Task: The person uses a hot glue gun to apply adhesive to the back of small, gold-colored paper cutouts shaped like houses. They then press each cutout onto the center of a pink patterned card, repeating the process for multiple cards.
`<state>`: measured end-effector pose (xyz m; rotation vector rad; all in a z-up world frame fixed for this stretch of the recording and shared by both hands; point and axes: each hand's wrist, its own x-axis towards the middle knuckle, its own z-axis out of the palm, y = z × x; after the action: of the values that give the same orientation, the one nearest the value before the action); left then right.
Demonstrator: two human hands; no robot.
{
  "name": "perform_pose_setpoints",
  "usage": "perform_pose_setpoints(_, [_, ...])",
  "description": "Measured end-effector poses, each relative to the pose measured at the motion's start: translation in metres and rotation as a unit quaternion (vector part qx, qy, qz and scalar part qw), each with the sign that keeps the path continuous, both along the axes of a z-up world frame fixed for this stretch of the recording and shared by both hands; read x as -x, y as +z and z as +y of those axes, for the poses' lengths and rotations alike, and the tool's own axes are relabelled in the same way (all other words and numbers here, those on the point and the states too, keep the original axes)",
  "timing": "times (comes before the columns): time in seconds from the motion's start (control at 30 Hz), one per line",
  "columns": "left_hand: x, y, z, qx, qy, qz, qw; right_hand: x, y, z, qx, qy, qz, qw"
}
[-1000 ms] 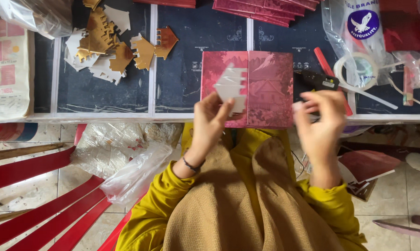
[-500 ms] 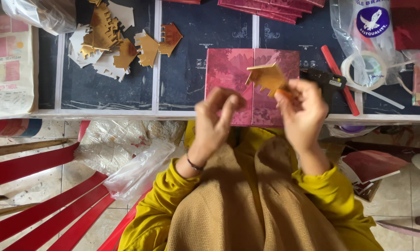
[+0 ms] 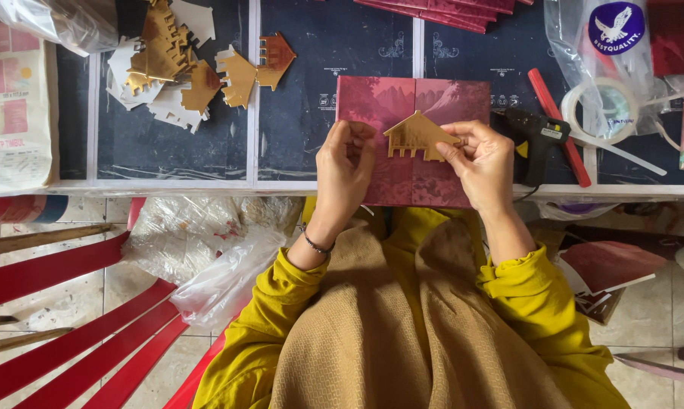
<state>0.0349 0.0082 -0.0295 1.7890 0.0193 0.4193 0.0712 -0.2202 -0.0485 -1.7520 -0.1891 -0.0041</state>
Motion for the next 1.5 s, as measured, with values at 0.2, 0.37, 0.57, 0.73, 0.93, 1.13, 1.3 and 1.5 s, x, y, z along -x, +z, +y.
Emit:
perform_pose_setpoints(0.2, [0.001, 0.009, -0.004, -0.079, -0.028, 0.047, 0.995, 0.003, 0.004, 0.004, 0.026, 0.007, -0.02, 0.999])
perform_pose_setpoints(0.37, [-0.003, -0.007, -0.005, -0.212, -0.028, 0.053, 0.976, 0.004, -0.004, -0.001, 0.061, -0.007, -0.022, 0.998])
perform_pose_setpoints(0.57, [-0.005, -0.004, -0.01, -0.239, -0.013, 0.06, 0.969, -0.001, -0.012, -0.003, 0.097, -0.018, -0.078, 0.992])
perform_pose_setpoints(0.73, [-0.006, -0.012, -0.011, -0.241, -0.006, 0.058, 0.969, -0.001, -0.017, 0.0, 0.113, -0.025, -0.096, 0.989])
perform_pose_setpoints(0.93, [-0.006, -0.015, -0.009, -0.251, -0.004, 0.046, 0.967, 0.003, -0.008, 0.003, 0.14, -0.026, -0.11, 0.984])
perform_pose_setpoints(1.13, [-0.005, -0.014, -0.009, -0.264, -0.012, 0.031, 0.964, 0.004, -0.009, 0.004, 0.137, -0.03, -0.113, 0.984])
perform_pose_setpoints(1.3, [-0.006, -0.013, -0.009, -0.267, -0.015, 0.023, 0.963, 0.003, -0.011, 0.003, 0.142, -0.03, -0.116, 0.983])
perform_pose_setpoints(1.5, [-0.002, -0.03, -0.013, -0.303, -0.019, 0.012, 0.953, 0.007, -0.005, 0.006, 0.154, -0.032, -0.132, 0.979])
